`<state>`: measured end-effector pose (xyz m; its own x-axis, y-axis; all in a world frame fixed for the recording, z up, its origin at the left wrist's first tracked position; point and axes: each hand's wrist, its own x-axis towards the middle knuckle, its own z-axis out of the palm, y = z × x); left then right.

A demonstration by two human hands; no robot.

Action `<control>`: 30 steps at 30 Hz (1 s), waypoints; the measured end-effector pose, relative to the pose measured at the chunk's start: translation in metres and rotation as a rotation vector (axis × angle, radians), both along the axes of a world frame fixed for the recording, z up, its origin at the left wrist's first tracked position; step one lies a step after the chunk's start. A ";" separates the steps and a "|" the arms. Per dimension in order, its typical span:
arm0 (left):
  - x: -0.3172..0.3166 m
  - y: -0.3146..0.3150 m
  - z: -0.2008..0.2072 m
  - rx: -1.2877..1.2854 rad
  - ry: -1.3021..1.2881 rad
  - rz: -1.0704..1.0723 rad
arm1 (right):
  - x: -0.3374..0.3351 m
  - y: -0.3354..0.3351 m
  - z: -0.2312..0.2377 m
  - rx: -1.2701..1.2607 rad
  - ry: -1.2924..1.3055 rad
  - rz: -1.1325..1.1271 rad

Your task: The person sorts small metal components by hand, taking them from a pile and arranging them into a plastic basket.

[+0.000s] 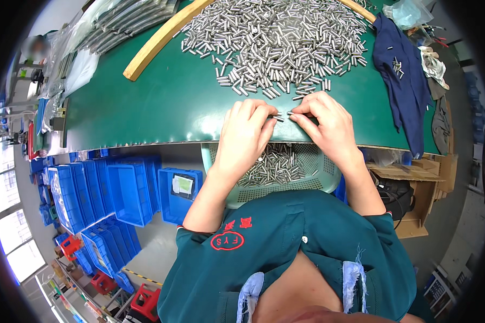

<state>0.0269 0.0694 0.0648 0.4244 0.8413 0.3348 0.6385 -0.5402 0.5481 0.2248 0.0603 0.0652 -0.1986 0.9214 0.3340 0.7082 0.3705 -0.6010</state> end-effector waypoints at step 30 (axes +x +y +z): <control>0.002 -0.015 0.006 -0.044 0.083 0.199 | -0.015 -0.005 0.011 -0.114 -0.067 0.123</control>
